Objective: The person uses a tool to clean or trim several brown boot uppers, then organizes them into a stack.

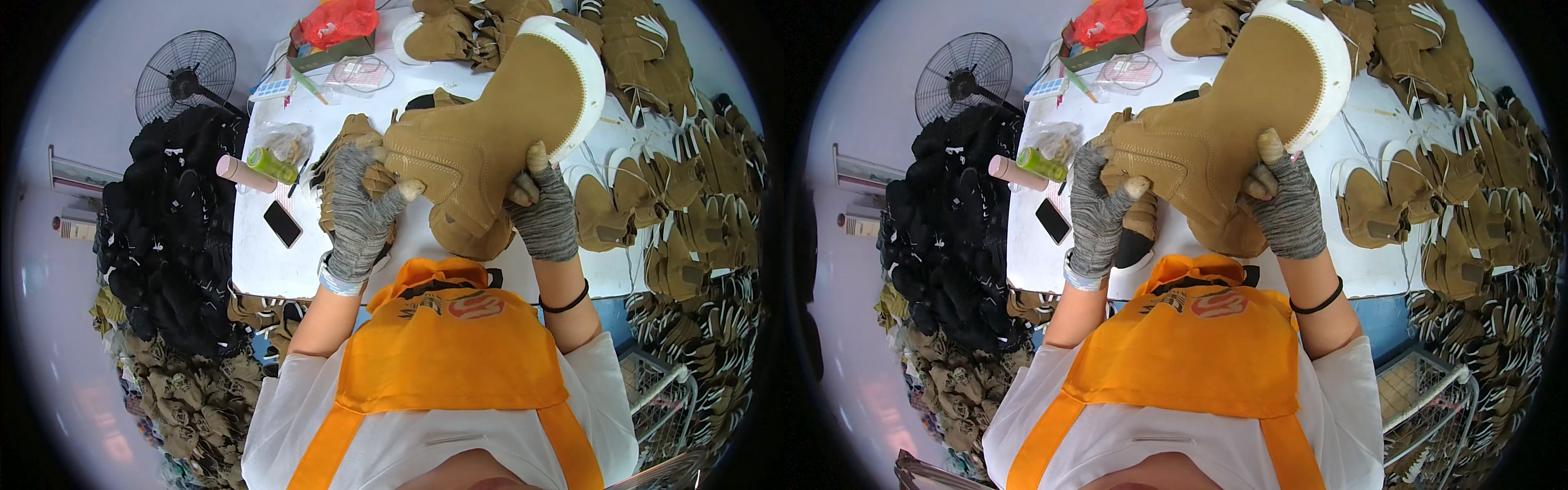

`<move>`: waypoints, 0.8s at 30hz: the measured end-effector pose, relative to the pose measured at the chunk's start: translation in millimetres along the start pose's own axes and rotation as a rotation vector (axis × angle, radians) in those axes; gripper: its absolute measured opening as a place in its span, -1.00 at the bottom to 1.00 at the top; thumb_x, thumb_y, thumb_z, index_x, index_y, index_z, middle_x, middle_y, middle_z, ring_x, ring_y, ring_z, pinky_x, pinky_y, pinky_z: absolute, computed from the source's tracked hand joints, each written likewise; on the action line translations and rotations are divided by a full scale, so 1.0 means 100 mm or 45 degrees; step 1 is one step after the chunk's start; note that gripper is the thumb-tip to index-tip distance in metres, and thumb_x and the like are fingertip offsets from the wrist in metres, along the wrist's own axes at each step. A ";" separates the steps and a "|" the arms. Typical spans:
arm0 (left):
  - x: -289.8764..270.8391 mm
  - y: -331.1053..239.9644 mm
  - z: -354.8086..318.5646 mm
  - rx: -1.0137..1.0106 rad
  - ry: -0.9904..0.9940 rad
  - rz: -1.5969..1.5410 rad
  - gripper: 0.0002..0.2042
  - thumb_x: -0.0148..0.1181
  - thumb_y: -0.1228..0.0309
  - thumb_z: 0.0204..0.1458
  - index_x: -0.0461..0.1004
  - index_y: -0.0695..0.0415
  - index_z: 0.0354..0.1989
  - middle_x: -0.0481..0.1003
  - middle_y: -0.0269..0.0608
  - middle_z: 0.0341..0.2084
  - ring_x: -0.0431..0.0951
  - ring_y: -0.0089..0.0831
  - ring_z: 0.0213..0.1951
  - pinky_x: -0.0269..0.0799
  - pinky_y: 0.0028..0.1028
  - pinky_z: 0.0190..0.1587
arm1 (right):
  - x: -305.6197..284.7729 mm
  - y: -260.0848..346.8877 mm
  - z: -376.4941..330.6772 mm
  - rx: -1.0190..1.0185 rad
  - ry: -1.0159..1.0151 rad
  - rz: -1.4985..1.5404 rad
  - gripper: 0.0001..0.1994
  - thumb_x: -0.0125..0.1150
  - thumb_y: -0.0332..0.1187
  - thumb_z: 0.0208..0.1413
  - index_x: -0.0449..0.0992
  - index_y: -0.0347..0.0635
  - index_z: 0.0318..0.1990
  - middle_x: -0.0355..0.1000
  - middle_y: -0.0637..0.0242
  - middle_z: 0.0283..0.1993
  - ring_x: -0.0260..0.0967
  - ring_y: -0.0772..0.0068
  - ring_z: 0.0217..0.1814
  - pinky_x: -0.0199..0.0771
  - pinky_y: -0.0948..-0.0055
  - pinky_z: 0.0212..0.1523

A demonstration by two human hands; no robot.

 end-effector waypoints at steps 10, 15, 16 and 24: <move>0.16 0.01 0.02 0.199 0.169 0.425 -0.57 0.42 0.30 -0.16 0.46 0.23 -0.14 0.46 -0.09 -0.19 0.42 -0.16 -0.09 0.29 -0.27 0.04 | -0.50 0.51 0.15 -0.528 -0.315 -0.369 -0.67 0.25 -0.22 0.10 0.39 -0.13 -0.04 0.24 0.60 -0.59 0.07 0.79 -0.66 0.10 0.76 -0.66; 0.29 -0.22 0.00 0.424 0.209 0.742 -0.68 0.34 0.36 -0.09 0.51 0.19 -0.15 0.48 -0.09 -0.22 0.45 -0.15 -0.12 0.34 -0.28 -0.03 | 0.46 0.42 -0.24 -0.932 0.042 -1.545 -0.78 0.25 -0.37 0.08 0.49 -0.21 -0.14 0.40 0.44 -0.32 0.32 0.57 -0.38 0.38 0.59 -0.30; 0.34 -0.27 0.01 0.520 0.235 0.785 -0.69 0.34 0.36 -0.10 0.51 0.19 -0.17 0.48 -0.08 -0.23 0.45 -0.13 -0.14 0.34 -0.26 -0.04 | 0.67 0.35 -0.31 -1.149 0.161 -1.684 -0.78 0.29 -0.38 0.04 0.50 -0.25 -0.18 0.41 0.36 -0.27 0.38 0.41 -0.25 0.41 0.49 -0.22; 0.54 -0.23 0.16 0.464 0.325 0.744 -0.69 0.39 0.31 -0.18 0.52 0.18 -0.29 0.50 -0.11 -0.39 0.48 -0.15 -0.27 0.38 -0.25 -0.16 | 0.79 0.13 -0.12 -0.909 0.241 -1.586 -0.82 0.25 -0.38 0.06 0.49 -0.29 -0.23 0.43 0.24 -0.19 0.39 0.34 -0.20 0.42 0.45 -0.17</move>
Point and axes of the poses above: each hand's wrist, its own z-axis towards the middle knuckle, its own x-axis out of the palm, y = z × x, the point moved 10 cm from there along z, towards the middle knuckle
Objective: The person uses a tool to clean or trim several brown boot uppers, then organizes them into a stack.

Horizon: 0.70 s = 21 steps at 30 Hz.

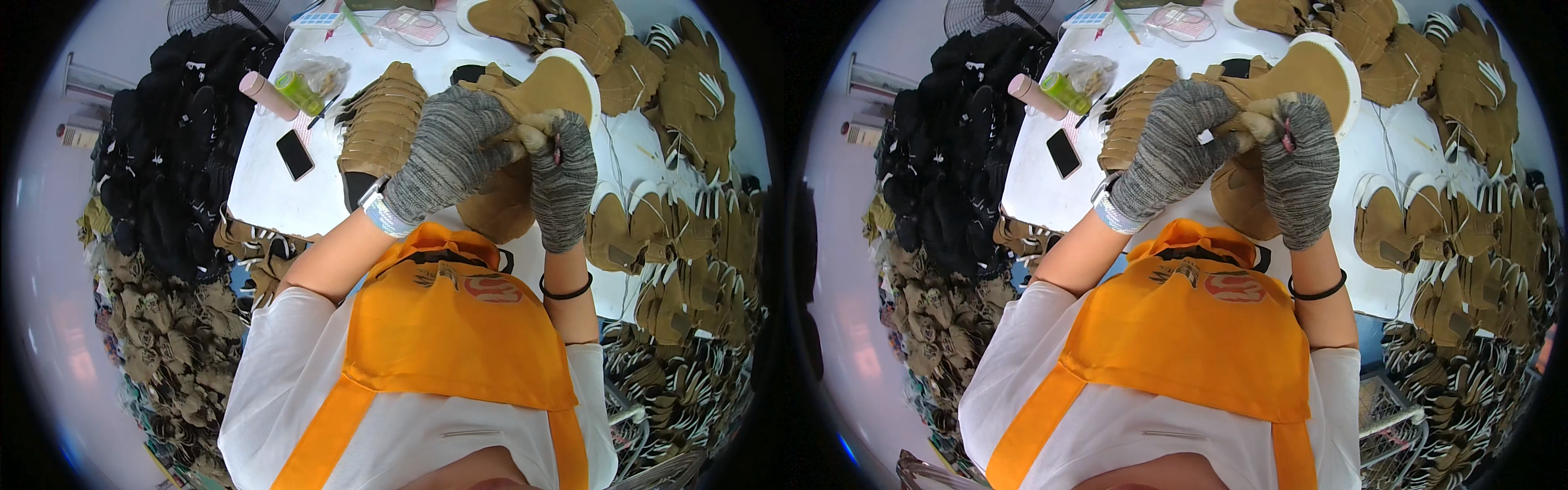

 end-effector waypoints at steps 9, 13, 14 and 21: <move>-0.05 -0.03 -0.07 0.099 -0.072 0.011 -0.72 0.37 0.32 -0.14 0.51 0.18 -0.28 0.46 -0.17 -0.39 0.45 -0.20 -0.28 0.36 -0.30 -0.15 | -0.13 -0.25 -0.01 0.220 -0.124 0.154 -0.78 0.12 -0.36 0.17 0.46 -0.32 -0.12 0.46 0.23 -0.27 0.41 0.40 -0.23 0.43 0.49 -0.13; -0.10 0.08 -0.15 -0.020 -0.112 -0.161 -0.71 0.35 0.37 -0.11 0.50 0.19 -0.21 0.43 -0.15 -0.25 0.42 -0.23 -0.18 0.34 -0.34 -0.08 | -0.20 -0.05 0.08 0.121 -0.006 0.018 -0.83 0.18 -0.38 0.12 0.51 -0.26 -0.18 0.45 0.22 -0.26 0.41 0.31 -0.24 0.42 0.47 -0.17; -0.10 0.10 -0.15 -0.015 -0.097 -0.194 -0.70 0.35 0.38 -0.11 0.49 0.19 -0.20 0.42 -0.15 -0.24 0.41 -0.23 -0.17 0.34 -0.34 -0.07 | -0.16 0.09 0.08 -0.095 0.074 -0.208 -0.85 0.20 -0.41 0.09 0.52 -0.24 -0.20 0.45 0.20 -0.25 0.42 0.25 -0.24 0.43 0.45 -0.19; -0.16 0.01 -0.13 0.064 -0.073 -0.067 -0.74 0.29 0.34 -0.13 0.55 0.13 -0.24 0.51 -0.18 -0.34 0.43 -0.16 -0.20 0.30 -0.23 -0.04 | -0.07 0.36 0.02 -0.414 0.179 -0.588 -0.76 0.27 -0.49 -0.15 0.53 -0.15 -0.23 0.38 0.24 -0.30 0.41 0.20 -0.30 0.46 0.38 -0.29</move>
Point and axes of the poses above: each hand's wrist, its own z-axis towards the middle knuckle, its own x-axis out of the palm, y = z × x, the point moved 10 cm from there along z, towards the middle knuckle
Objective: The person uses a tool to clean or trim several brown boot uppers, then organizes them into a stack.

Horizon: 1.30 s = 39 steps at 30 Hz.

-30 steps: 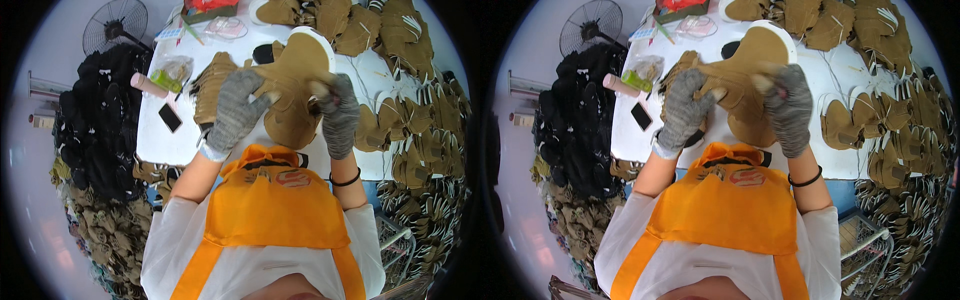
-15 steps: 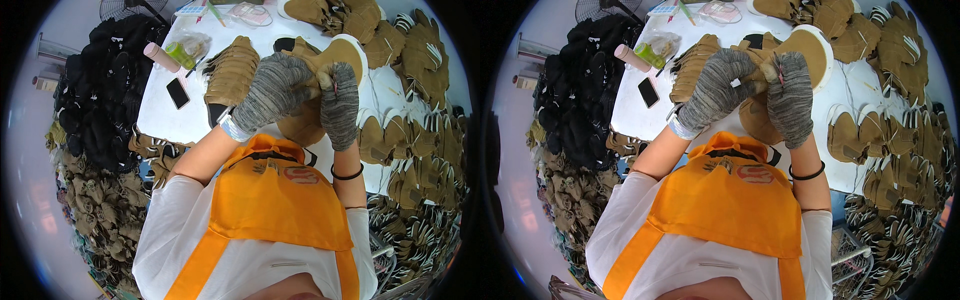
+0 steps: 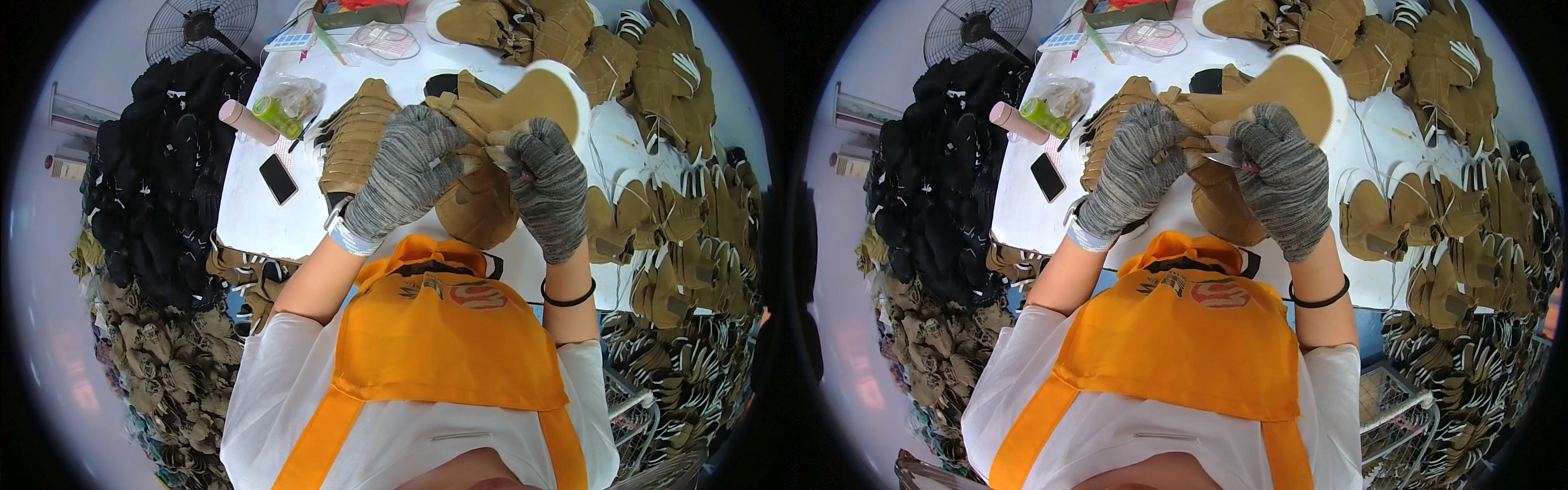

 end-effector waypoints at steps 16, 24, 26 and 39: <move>0.26 0.62 -0.17 -0.693 0.134 -0.755 -0.59 0.32 0.30 -0.04 0.46 0.19 -0.02 0.48 -0.32 -0.16 0.41 -0.50 -0.07 0.29 -0.52 0.03 | 0.32 -0.14 0.16 0.136 0.167 0.313 -0.71 0.35 -0.37 -0.07 0.46 -0.22 -0.19 0.41 0.36 -0.28 0.36 0.47 -0.25 0.40 0.47 -0.15; 0.16 0.66 -0.15 -0.718 0.018 -1.210 -0.62 0.27 0.30 0.00 0.46 0.20 -0.03 0.50 -0.28 -0.19 0.42 -0.49 -0.10 0.31 -0.50 0.03 | 0.23 -0.22 0.24 0.408 0.041 0.904 -0.82 0.16 -0.29 0.13 0.54 -0.18 -0.24 0.44 0.39 -0.36 0.34 0.53 -0.37 0.39 0.51 -0.34; 0.11 0.64 -0.15 -0.707 0.020 -1.148 -0.63 0.26 0.29 0.00 0.46 0.20 -0.04 0.50 -0.29 -0.19 0.42 -0.50 -0.10 0.31 -0.50 0.02 | 0.19 -0.27 0.23 0.533 -0.001 0.905 -0.79 0.13 -0.26 0.16 0.54 -0.17 -0.16 0.47 0.41 -0.31 0.36 0.58 -0.33 0.39 0.55 -0.33; -0.11 0.49 -0.30 -0.552 -0.106 -0.848 -0.57 0.34 0.40 -0.05 0.43 0.29 0.00 0.45 -0.16 -0.07 0.38 -0.39 0.01 0.24 -0.42 0.14 | 0.10 0.25 0.03 0.110 0.174 0.107 -0.55 0.09 -0.19 0.07 0.39 -0.02 0.15 0.36 0.23 -0.28 0.38 0.18 -0.30 0.45 0.33 -0.34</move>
Point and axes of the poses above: each hand's wrist, its own z-axis towards the middle knuckle, its own x-axis out of the palm, y = z × x, the point moved 10 cm from there along z, towards the middle knuckle
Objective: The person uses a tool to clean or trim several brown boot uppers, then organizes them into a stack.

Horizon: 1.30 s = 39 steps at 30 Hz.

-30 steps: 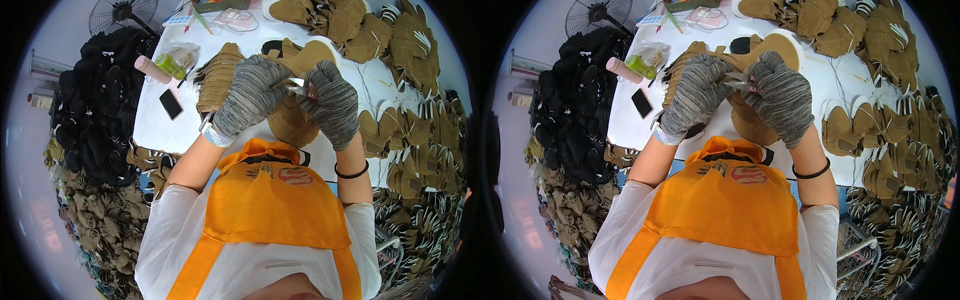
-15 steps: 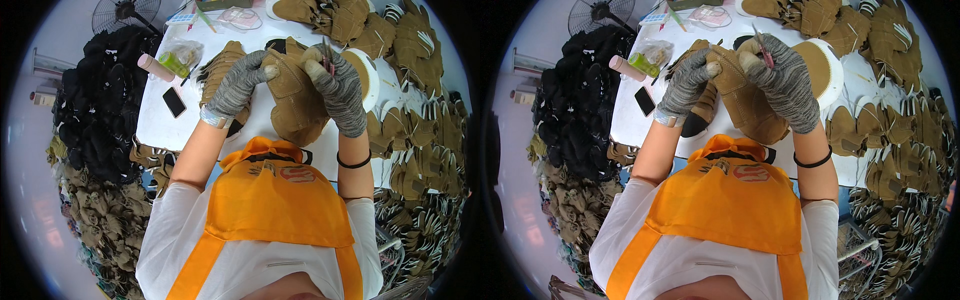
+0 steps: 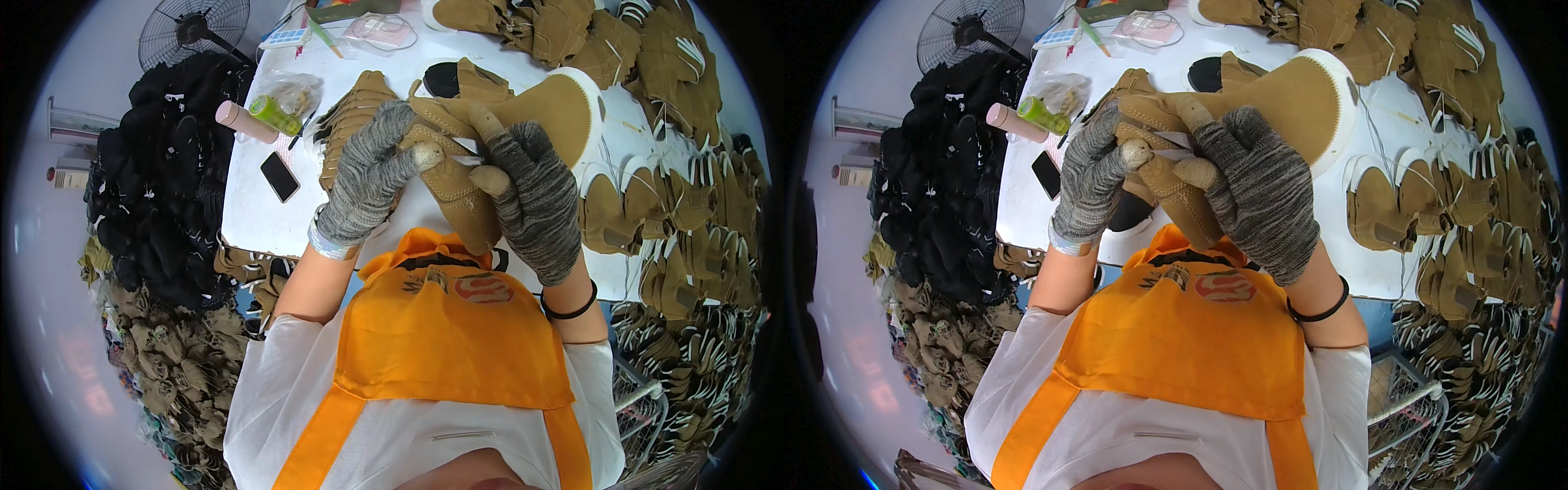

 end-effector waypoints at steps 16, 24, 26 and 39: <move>0.14 -0.38 -0.08 0.205 -0.046 0.368 -0.63 0.40 0.43 -0.14 0.49 0.13 -0.11 0.46 -0.15 -0.15 0.43 -0.22 -0.08 0.29 -0.29 0.07 | -0.01 0.12 -0.06 -0.157 -0.090 -0.175 -0.47 0.22 -0.23 -0.06 0.38 -0.11 0.14 0.41 0.27 -0.24 0.39 0.25 -0.29 0.49 0.37 -0.34; 0.15 -0.18 -0.12 0.082 0.006 0.233 -0.64 0.37 0.38 -0.09 0.49 0.16 -0.09 0.46 -0.12 -0.12 0.42 -0.21 -0.04 0.27 -0.30 0.09 | -0.01 0.10 -0.11 -0.244 -0.095 0.109 -0.79 0.14 -0.39 -0.01 0.49 -0.08 -0.17 0.36 0.27 0.18 0.40 0.23 -0.19 0.51 0.34 -0.27; 0.13 -0.17 -0.14 0.136 0.000 0.275 -0.63 0.37 0.38 -0.09 0.49 0.15 -0.08 0.46 -0.12 -0.10 0.41 -0.21 -0.04 0.26 -0.30 0.10 | -0.01 0.08 -0.13 -0.237 -0.091 0.172 -0.81 0.14 -0.40 -0.01 0.49 -0.08 -0.19 0.36 0.26 0.18 0.40 0.22 -0.17 0.51 0.35 -0.26; 0.16 -0.07 -0.20 0.011 0.068 0.171 -0.57 0.37 0.41 -0.09 0.46 0.11 0.01 0.44 -0.15 -0.01 0.37 -0.23 0.06 0.17 -0.31 0.19 | -0.03 0.09 -0.19 -0.188 -0.137 0.117 -0.76 0.20 -0.40 -0.05 0.45 -0.10 -0.16 0.44 0.26 0.04 0.42 0.13 -0.18 0.52 0.29 -0.23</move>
Point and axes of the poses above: each hand's wrist, its own z-axis towards the middle knuckle, its own x-axis out of the palm, y = z × x, the point moved 10 cm from there along z, towards the middle knuckle
